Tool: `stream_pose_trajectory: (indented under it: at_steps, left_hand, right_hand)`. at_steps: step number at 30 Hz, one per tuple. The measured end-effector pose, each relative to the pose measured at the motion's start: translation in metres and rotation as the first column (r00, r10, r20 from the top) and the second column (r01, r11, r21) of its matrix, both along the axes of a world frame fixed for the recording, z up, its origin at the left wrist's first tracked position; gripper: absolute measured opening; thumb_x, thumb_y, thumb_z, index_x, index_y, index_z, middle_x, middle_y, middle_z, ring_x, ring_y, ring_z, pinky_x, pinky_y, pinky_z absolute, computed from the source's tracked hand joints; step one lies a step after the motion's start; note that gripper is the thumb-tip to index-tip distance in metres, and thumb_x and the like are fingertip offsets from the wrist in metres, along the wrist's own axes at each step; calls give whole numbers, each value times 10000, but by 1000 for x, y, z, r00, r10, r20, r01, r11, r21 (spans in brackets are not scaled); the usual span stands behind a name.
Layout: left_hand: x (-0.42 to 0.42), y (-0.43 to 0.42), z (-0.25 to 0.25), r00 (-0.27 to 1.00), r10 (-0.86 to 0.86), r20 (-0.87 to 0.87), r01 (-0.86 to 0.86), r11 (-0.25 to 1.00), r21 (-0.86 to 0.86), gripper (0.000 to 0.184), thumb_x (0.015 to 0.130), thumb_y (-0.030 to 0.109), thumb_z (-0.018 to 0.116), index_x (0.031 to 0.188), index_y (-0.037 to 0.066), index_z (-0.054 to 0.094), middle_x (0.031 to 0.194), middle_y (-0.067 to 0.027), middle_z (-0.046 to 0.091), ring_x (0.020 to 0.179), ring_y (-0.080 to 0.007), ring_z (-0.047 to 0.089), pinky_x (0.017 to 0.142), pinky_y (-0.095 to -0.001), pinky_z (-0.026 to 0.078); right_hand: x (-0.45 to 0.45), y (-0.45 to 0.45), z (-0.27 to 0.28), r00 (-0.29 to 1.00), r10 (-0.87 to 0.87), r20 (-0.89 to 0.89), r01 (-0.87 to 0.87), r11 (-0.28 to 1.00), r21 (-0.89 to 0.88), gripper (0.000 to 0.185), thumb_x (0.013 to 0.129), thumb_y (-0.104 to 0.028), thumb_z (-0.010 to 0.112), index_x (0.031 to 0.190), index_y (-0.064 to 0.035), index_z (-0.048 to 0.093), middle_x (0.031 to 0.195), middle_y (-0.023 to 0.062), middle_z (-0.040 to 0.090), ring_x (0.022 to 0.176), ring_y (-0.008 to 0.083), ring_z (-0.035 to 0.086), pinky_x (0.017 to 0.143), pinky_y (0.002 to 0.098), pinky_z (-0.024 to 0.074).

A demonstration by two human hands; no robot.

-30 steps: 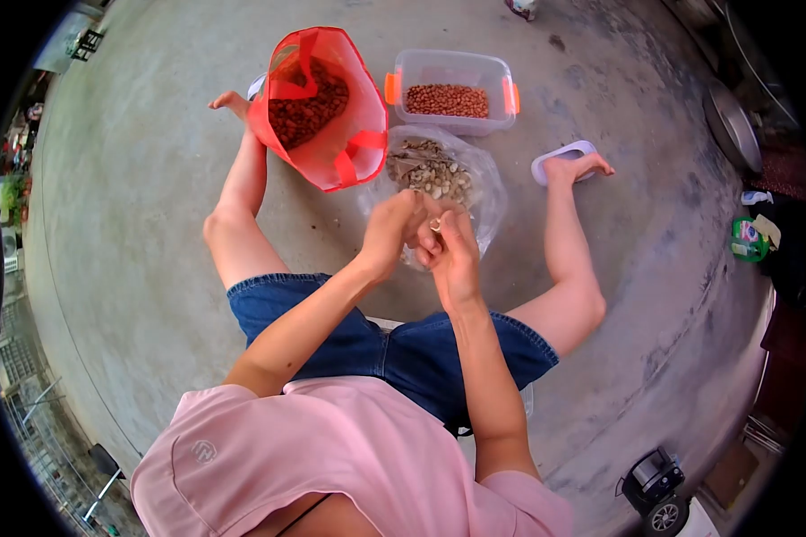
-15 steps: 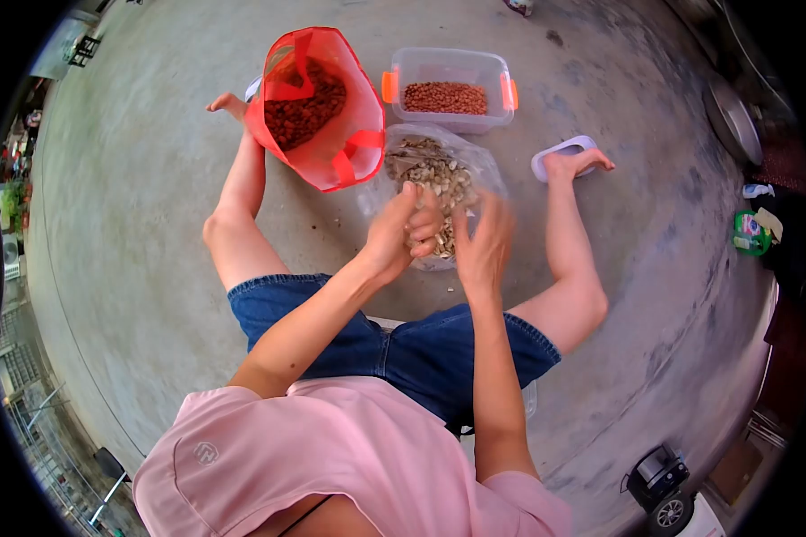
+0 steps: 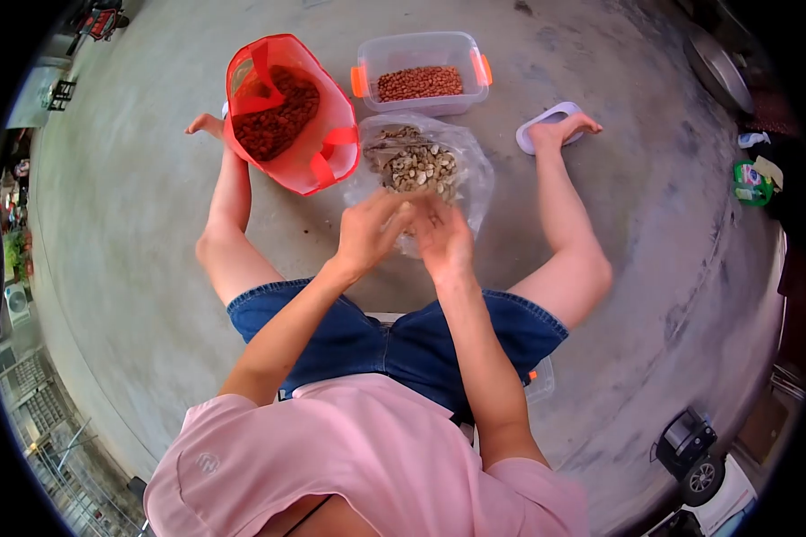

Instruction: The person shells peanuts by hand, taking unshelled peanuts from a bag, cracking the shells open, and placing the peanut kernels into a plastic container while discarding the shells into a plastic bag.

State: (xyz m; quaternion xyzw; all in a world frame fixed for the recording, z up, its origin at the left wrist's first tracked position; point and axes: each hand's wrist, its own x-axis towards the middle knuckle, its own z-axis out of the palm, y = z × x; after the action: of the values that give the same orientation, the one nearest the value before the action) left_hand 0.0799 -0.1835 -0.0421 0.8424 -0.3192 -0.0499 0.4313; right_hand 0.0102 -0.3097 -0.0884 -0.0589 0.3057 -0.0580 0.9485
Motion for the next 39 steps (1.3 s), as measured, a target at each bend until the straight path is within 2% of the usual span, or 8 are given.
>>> stream_pose_trajectory:
  at_steps: [8,11,13,22,26,30,34,39]
  left_hand:
    - [18,1,-57,918,62,-392,-24,995,101,540,835,227,581,1296,40,371,741,-123,606,621,-271,591,544,-399,440]
    - [32,-10,-55,176,-372,-911,-445,796,-411,507,918,298,450,1308,-10,347,999,-129,585,812,-260,583,683,-404,475]
    - [35,-7,-54,-104,-871,-481,-836,338,-431,519,947,332,371,1318,-28,321,1210,-149,517,1025,-279,552,852,-408,474]
    - [33,-3,2,11,-796,-605,-668,444,-597,585,956,405,271,1341,-35,280,1257,-165,455,1067,-217,503,845,-332,438]
    - [31,0,-1,-43,-678,-734,-648,578,-496,542,938,427,349,1245,-12,438,1033,-112,576,895,-200,579,699,-300,499]
    - [34,18,8,448,-216,-868,-321,867,-381,363,871,316,562,1073,14,579,728,21,514,633,-64,459,549,-211,370]
    - [38,22,21,676,-272,-685,-112,880,-461,219,773,186,706,912,24,659,650,60,394,580,-36,350,521,-209,301]
    - [34,14,25,858,-241,-454,-68,821,-566,180,755,174,705,884,48,688,742,26,403,646,-70,366,542,-220,316]
  right_hand:
    - [58,-23,19,993,28,-117,-103,698,-709,276,942,-106,388,1136,66,482,1048,159,581,946,245,608,775,280,521]
    - [124,-55,37,983,86,-164,-172,96,-980,262,917,-170,479,1092,13,551,915,131,634,807,171,644,653,265,507]
    - [153,-71,45,984,30,-178,-147,-440,-886,221,892,-147,499,1053,-23,584,888,126,636,768,164,645,632,270,493]
    - [55,-19,94,867,450,-216,186,-694,-696,176,700,-44,637,873,-76,629,764,79,562,741,258,536,736,360,430]
    - [46,-17,96,869,433,-238,82,-601,-795,181,709,-30,639,886,-61,622,805,86,566,735,269,543,704,357,439]
    - [43,-27,105,860,422,-287,-22,-532,-847,192,732,-24,629,922,-49,621,806,84,560,725,256,555,664,334,445]
    - [50,-24,130,770,520,-371,-124,-449,-885,180,771,-42,618,951,-38,628,843,66,562,781,176,570,658,307,441]
    - [40,-10,99,827,562,15,-264,411,-872,336,853,-205,601,1135,-38,528,971,29,540,897,116,540,727,271,464]
